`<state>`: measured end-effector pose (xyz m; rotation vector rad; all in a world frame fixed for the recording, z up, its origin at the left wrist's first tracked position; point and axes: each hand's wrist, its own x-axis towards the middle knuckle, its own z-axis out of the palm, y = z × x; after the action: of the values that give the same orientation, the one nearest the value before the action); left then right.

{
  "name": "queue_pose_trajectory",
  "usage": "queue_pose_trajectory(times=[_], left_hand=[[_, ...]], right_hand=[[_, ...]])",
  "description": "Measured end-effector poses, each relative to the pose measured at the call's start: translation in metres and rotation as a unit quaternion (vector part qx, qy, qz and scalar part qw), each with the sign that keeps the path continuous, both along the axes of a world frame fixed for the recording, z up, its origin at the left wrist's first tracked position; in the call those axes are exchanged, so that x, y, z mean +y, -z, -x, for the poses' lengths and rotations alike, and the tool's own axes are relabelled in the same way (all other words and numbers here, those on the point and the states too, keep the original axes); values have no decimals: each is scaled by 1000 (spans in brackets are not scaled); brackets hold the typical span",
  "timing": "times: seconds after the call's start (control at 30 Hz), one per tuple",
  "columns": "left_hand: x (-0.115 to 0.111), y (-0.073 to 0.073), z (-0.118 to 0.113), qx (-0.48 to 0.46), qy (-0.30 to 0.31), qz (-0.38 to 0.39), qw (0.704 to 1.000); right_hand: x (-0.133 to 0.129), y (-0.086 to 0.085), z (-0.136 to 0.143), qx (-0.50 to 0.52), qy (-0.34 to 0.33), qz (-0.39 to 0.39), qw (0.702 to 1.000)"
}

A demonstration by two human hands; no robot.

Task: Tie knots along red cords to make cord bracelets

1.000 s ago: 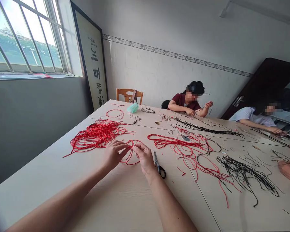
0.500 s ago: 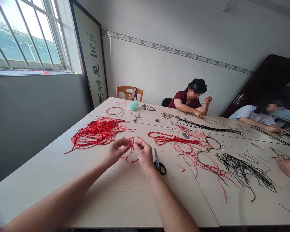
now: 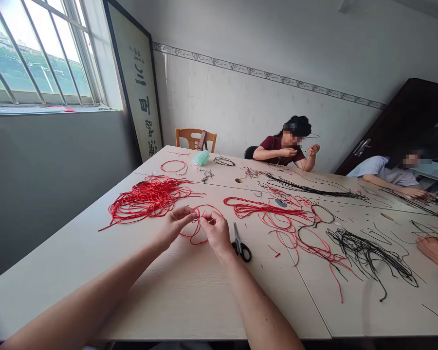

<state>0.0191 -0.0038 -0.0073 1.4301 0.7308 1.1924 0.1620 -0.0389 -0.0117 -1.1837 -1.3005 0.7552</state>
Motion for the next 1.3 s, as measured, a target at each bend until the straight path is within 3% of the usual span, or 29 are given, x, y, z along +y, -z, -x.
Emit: queue_pose_trajectory(times=[0.13, 0.3, 0.4, 0.53, 0.77, 1.07, 1.3], left_hand=[[2, -2, 3, -53, -47, 75, 995], [-3, 7, -6, -125, 38, 163, 978], [-8, 13, -13, -105, 72, 162, 978], [-6, 17, -14, -90, 36, 172, 980], [-3, 12, -9, -42, 11, 109, 993], [-4, 11, -11, -72, 13, 131, 989], [-7, 9, -13, -108, 29, 168, 979]], right_hand=[[3, 2, -1, 64, 4, 29, 998], [3, 2, -2, 118, -2, 30, 993], [2, 2, 0, 121, -4, 25, 992], [0, 2, 3, 88, 2, 15, 996], [1, 0, 0, 85, 14, 12, 996], [1, -1, 0, 91, 15, 17, 996], [-1, 0, 2, 0, 35, 11, 999]])
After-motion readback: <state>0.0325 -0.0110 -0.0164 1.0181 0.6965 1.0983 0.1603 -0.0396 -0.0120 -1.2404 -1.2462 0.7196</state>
